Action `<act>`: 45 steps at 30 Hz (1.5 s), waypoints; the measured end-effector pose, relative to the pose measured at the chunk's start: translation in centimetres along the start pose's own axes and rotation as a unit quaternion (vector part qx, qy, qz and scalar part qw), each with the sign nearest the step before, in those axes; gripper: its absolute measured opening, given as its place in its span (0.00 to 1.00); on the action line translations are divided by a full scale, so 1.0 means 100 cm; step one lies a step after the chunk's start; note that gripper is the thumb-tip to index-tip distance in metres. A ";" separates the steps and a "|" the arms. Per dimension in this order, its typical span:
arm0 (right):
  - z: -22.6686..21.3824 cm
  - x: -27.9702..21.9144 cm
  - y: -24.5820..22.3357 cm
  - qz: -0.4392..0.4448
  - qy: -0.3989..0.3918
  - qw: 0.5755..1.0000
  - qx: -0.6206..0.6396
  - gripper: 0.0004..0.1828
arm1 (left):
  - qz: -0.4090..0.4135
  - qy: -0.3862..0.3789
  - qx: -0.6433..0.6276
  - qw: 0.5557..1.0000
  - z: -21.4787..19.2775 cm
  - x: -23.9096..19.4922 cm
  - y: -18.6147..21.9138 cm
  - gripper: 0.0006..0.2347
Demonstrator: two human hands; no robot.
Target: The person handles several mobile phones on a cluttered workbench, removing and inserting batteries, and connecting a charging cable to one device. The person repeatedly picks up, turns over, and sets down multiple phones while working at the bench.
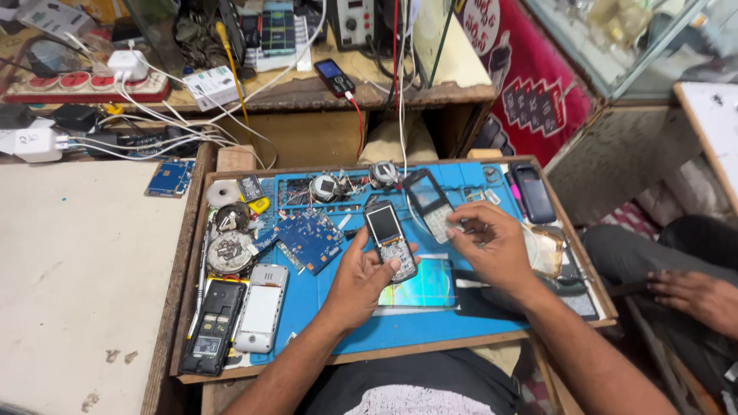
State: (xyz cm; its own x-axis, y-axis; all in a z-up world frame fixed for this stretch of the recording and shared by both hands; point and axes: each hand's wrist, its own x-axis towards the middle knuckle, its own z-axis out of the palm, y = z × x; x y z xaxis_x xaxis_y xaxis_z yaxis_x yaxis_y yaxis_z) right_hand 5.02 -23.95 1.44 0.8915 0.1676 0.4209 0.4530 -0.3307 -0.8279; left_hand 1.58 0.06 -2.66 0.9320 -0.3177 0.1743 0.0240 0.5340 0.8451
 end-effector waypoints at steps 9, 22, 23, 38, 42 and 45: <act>-0.020 0.011 -0.007 -0.074 -0.024 0.949 -0.304 0.13 | -0.021 0.033 0.096 0.995 0.001 0.001 -0.011 0.26; 0.025 -0.015 -0.035 -0.225 -0.024 0.940 -0.257 0.40 | -0.008 0.008 0.213 0.977 0.000 -0.009 -0.015 0.28; 0.021 -0.015 -0.031 -0.237 -0.017 0.938 -0.251 0.38 | -0.003 -0.006 0.214 0.977 0.004 -0.002 -0.016 0.28; 0.020 -0.015 -0.037 -0.418 -0.042 0.880 -0.220 0.20 | 0.035 -0.015 0.113 0.993 0.002 -0.007 -0.007 0.29; 0.024 -0.015 -0.041 -0.414 -0.036 0.881 -0.227 0.19 | 0.051 -0.013 0.116 0.992 0.002 -0.009 -0.004 0.28; 0.015 -0.015 -0.038 -0.420 -0.058 0.882 -0.204 0.23 | 0.052 -0.013 0.104 0.993 0.002 -0.007 -0.012 0.29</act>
State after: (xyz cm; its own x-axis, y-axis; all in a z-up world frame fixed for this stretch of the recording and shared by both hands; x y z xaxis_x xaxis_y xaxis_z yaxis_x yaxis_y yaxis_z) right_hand 1.94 -21.56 3.38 0.2453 0.5995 0.7619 0.9373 -0.3473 -0.0285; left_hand 0.82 -0.54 -3.67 0.9156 -0.2918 0.2767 -0.1495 0.3917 0.9079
